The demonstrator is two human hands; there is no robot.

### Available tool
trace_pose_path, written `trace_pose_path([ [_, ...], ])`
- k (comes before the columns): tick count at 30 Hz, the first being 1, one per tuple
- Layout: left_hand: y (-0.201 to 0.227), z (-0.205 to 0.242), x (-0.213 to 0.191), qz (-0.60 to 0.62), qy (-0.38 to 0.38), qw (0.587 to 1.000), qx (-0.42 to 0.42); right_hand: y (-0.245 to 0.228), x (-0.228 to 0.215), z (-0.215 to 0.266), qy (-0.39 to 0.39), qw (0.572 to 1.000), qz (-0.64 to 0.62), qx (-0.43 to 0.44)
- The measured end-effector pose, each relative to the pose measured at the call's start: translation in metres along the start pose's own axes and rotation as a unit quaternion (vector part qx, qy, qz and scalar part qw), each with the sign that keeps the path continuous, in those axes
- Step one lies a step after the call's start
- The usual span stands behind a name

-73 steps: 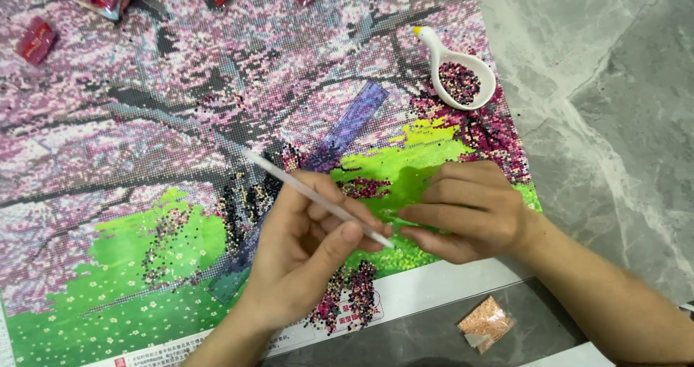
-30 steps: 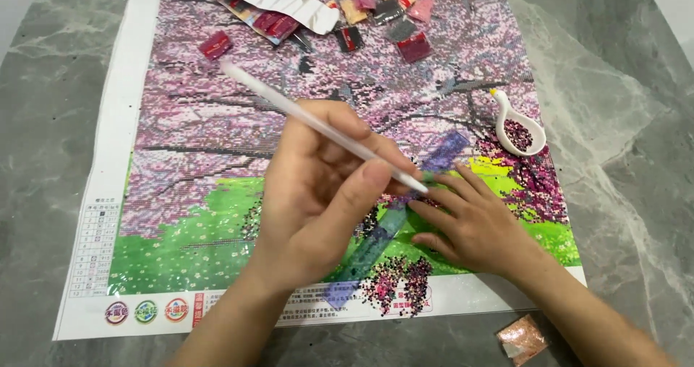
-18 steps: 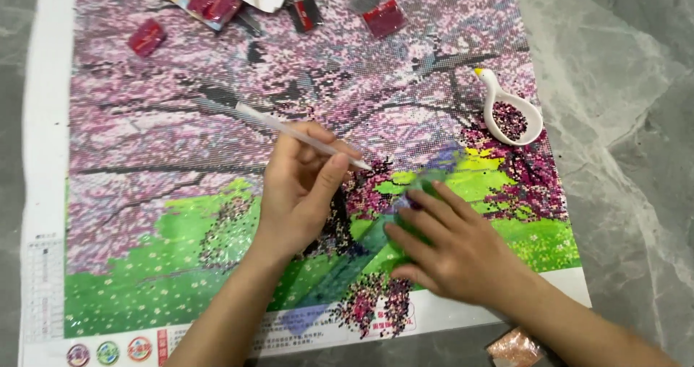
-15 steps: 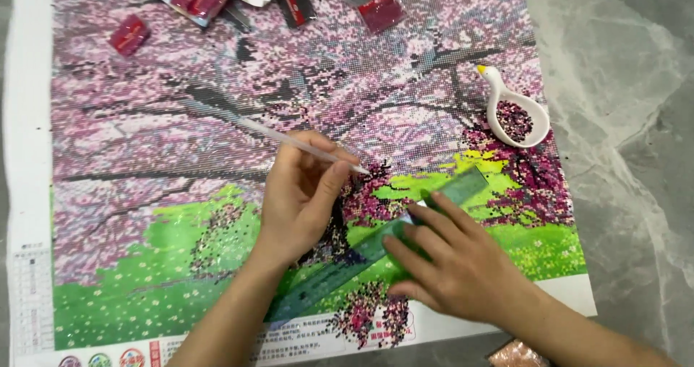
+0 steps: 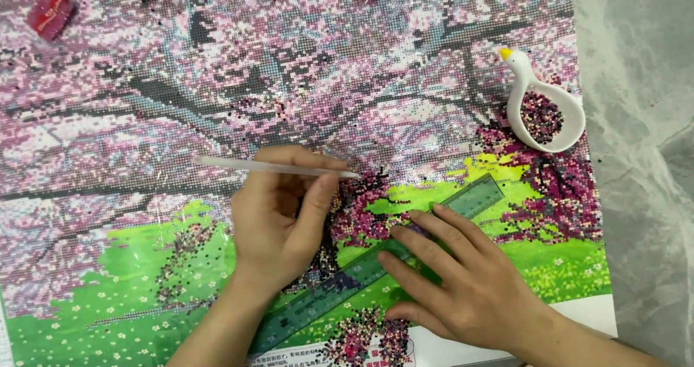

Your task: A person is performing diamond painting by placing small resin beads onto a coded adhesive canvas using a pen tool and a ruler for alignment.

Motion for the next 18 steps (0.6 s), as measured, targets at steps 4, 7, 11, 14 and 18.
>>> trace_pose_path([
  [4, 0.001, -0.002, -0.009, 0.019, 0.01, 1.0, -0.008, 0.0, 0.001, 0.0, 0.004, 1.0, 0.005, -0.005],
  [7, 0.0, -0.003, -0.008, 0.012, 0.01, 1.0, 0.013, 0.0, 0.001, 0.0, -0.001, 1.0, 0.011, -0.002],
  [11, -0.006, -0.003, -0.006, -0.031, -0.001, 0.999, 0.027, -0.001, 0.002, -0.001, -0.005, 1.0, 0.007, 0.006],
  [14, -0.008, -0.003, -0.006, -0.121, 0.002, 0.991, 0.049, -0.001, 0.002, 0.0, -0.009, 1.0, 0.009, 0.007],
  [18, -0.013, -0.001, -0.005, -0.177, -0.022, 0.983, 0.047, -0.001, 0.001, -0.001, -0.007, 1.0, 0.016, 0.003],
])
Point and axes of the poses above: each hand's wrist, its own z-axis away from the middle knuckle, its own x-axis out of the palm, y = z × x, the point moved 2 cm from there along -z, towards the middle knuckle
